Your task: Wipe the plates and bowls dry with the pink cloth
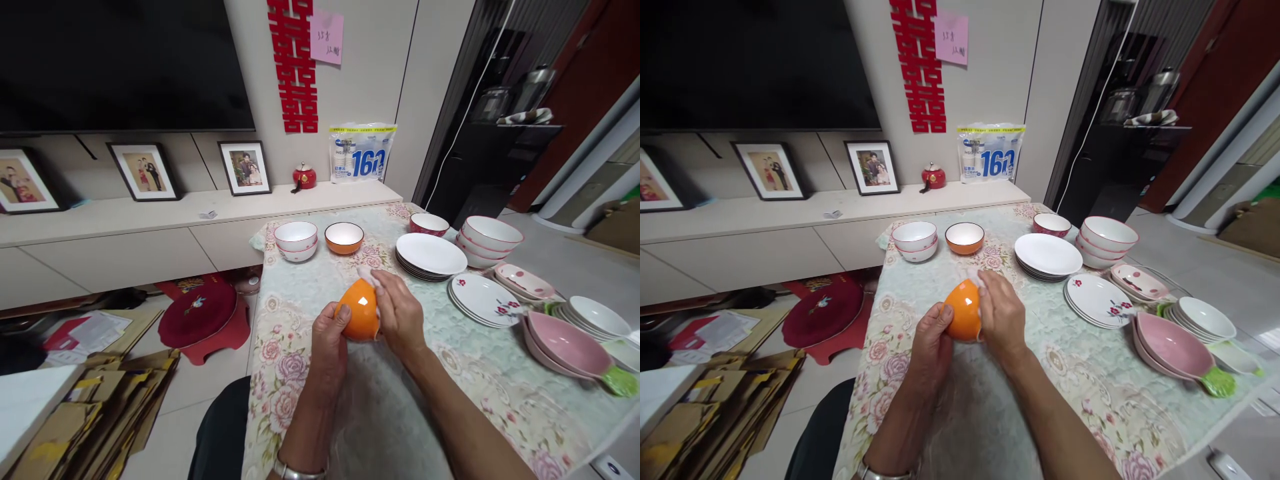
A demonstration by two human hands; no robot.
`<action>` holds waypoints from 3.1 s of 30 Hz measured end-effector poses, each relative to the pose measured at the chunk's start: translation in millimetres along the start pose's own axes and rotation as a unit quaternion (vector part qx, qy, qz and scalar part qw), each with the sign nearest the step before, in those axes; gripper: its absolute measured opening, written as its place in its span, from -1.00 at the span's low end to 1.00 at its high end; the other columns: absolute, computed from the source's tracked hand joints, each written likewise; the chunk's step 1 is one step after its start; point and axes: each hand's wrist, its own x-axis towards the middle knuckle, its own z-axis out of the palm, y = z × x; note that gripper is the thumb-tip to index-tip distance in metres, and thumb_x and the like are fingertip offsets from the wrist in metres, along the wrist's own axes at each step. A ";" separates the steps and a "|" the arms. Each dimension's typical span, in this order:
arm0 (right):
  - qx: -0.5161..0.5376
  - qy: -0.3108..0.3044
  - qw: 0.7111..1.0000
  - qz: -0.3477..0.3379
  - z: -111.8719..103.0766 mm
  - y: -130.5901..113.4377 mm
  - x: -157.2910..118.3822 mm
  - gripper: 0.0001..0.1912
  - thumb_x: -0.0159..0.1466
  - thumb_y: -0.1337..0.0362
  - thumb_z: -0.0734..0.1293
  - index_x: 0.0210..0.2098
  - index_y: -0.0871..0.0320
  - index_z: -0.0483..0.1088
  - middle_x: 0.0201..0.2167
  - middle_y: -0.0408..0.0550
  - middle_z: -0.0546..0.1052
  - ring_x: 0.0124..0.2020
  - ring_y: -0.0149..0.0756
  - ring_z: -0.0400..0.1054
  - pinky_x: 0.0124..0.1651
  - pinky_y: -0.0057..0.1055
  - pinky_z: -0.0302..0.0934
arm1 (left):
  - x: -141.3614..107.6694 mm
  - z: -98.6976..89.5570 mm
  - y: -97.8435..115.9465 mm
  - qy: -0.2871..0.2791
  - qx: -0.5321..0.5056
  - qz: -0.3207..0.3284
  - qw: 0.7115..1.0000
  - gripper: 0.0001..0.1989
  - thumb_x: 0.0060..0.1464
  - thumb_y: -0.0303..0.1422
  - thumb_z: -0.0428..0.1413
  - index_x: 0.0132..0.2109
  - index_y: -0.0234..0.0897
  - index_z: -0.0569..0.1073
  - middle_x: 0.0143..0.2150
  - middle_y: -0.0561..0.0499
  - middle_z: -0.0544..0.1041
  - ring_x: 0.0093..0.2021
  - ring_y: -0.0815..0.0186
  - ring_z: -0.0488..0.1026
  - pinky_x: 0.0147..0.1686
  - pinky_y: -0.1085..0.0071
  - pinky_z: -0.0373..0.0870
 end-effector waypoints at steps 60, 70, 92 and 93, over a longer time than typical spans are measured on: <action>0.460 -0.066 0.737 0.490 12.1 36.2 12.3 -0.71 0.11 0.02 0.37 -0.44 0.13 0.34 -0.62 -0.16 0.43 -0.63 -0.32 0.29 -0.54 -0.39 0.22 | 2.0 -6.2 -0.3 0.045 -0.065 -0.019 0.997 -0.72 -0.16 -0.25 0.34 -0.47 -0.31 0.41 -0.43 0.07 0.42 -0.36 0.37 0.33 -0.27 0.43 0.27; 0.328 -0.048 0.883 0.333 -17.2 32.0 19.3 -0.59 0.09 -0.04 0.42 -0.59 0.11 0.27 -0.68 -0.25 0.28 -0.63 -0.43 0.10 -0.56 -0.45 -0.03 | -7.3 -0.1 5.8 -0.045 0.100 -0.039 0.993 -0.62 -0.11 -0.14 0.31 -0.52 -0.31 0.35 -0.59 0.13 0.27 -0.54 0.46 0.11 -0.47 0.46 0.02; 0.217 -0.062 0.951 0.213 -1.8 24.4 13.8 -0.63 0.33 0.06 0.19 -0.10 0.13 0.51 -0.17 -0.02 0.60 -0.09 -0.14 0.45 -0.04 -0.25 0.32 | -5.0 1.9 1.5 0.043 -0.004 0.001 0.999 -0.61 -0.20 -0.21 0.36 -0.55 -0.29 0.30 -0.56 0.13 0.35 -0.50 0.44 0.24 -0.42 0.48 0.21; 0.241 -0.062 0.935 0.254 0.9 29.0 13.5 -0.61 0.32 0.03 0.19 -0.15 0.14 0.51 -0.20 -0.02 0.61 -0.13 -0.14 0.46 -0.07 -0.25 0.33 | -4.2 1.6 1.5 0.050 -0.015 0.003 0.999 -0.61 -0.21 -0.22 0.36 -0.55 -0.29 0.31 -0.55 0.12 0.37 -0.49 0.43 0.26 -0.41 0.48 0.23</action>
